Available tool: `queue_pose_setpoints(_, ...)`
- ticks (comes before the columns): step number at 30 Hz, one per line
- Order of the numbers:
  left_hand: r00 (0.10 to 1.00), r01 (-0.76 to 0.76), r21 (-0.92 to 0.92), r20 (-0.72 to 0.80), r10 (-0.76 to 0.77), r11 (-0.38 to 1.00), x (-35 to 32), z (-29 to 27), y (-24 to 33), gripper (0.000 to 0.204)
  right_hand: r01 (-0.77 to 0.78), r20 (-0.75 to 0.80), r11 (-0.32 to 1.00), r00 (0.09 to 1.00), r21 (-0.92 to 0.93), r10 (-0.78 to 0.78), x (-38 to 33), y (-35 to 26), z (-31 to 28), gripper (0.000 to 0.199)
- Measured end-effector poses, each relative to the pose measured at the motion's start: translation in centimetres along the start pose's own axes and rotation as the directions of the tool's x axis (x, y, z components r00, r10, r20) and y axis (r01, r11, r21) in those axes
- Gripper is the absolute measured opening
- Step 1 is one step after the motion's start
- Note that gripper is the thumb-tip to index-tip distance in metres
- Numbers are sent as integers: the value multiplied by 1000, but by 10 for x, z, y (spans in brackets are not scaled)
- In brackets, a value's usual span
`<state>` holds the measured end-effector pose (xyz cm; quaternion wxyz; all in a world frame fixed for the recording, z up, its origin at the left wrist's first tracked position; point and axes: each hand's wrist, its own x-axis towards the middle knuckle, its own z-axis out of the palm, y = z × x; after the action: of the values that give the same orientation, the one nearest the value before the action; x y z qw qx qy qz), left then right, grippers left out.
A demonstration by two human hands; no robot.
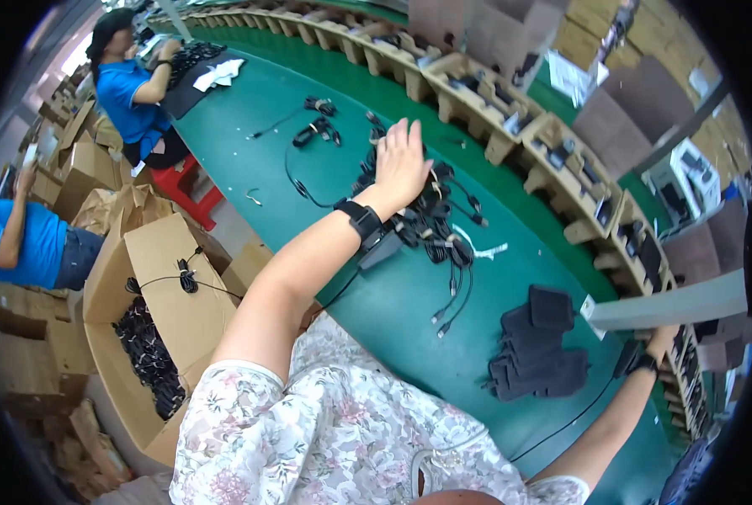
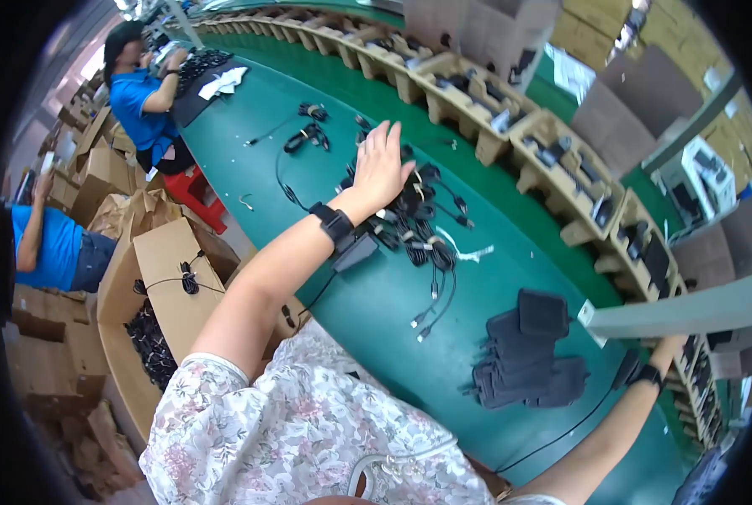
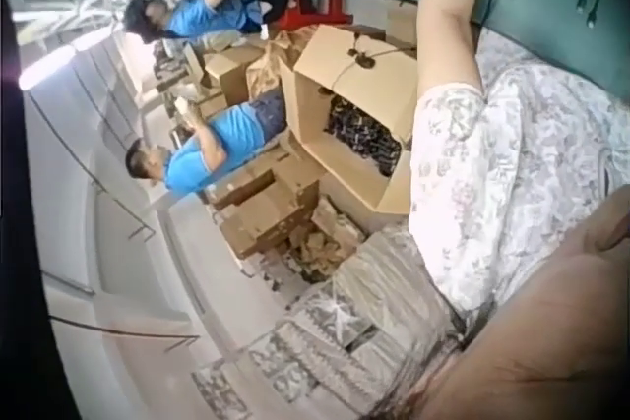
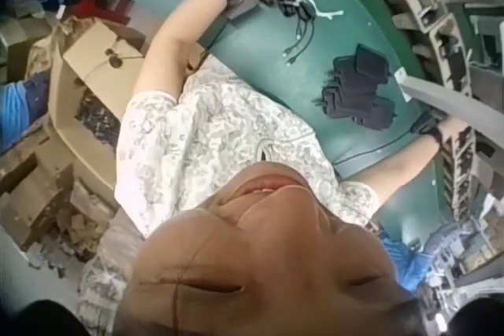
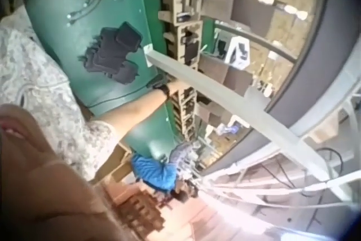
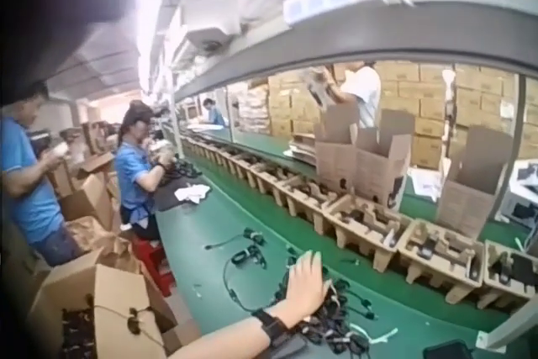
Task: The person picks up a cable and a base, fits them together, and places the assembly into a cardboard tray. After repeating this process several times, the person reaches into a large box to rearrange the items inside.
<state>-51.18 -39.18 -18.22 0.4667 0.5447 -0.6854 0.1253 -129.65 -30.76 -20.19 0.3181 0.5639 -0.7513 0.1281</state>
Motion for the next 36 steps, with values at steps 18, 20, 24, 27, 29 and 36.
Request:
queue_pose_setpoints(18, 899, 60, -634, 370, 235, 771, 16, -95, 61, 20, 421, -302, 448, 900, 789, -315, -38, -509, -336, 46)
queue_pose_setpoints(20, 920, 86, -709, 327, 218, 700, 3, -103, 69, 23, 539, -220, 320, 713, 779, -665, -27, -506, -285, 34)
queue_pose_setpoints(24, 861, 395, -825, 486, 150, 404, -15, -110, 78, 31, -500, 407, -17, 724, 866, -557, -35, -516, -296, 26)
queue_pose_setpoints(27, 729, 597, -755, 652, 210, 273, -12, -118, 75, 34, -571, 386, -138, 693, 809, -608, -33, -497, -284, 26)
queue_pose_setpoints(29, 547, 723, -629, 774, 318, 285, -8, -127, 73, 35, -608, 377, -193, 677, 770, -632, -32, -496, -291, 26)
queue_pose_setpoints(36, 822, -53, -681, 386, 419, 730, -40, -89, 92, 29, -39, 225, 264, 650, 964, -726, -50, -518, -370, 33)
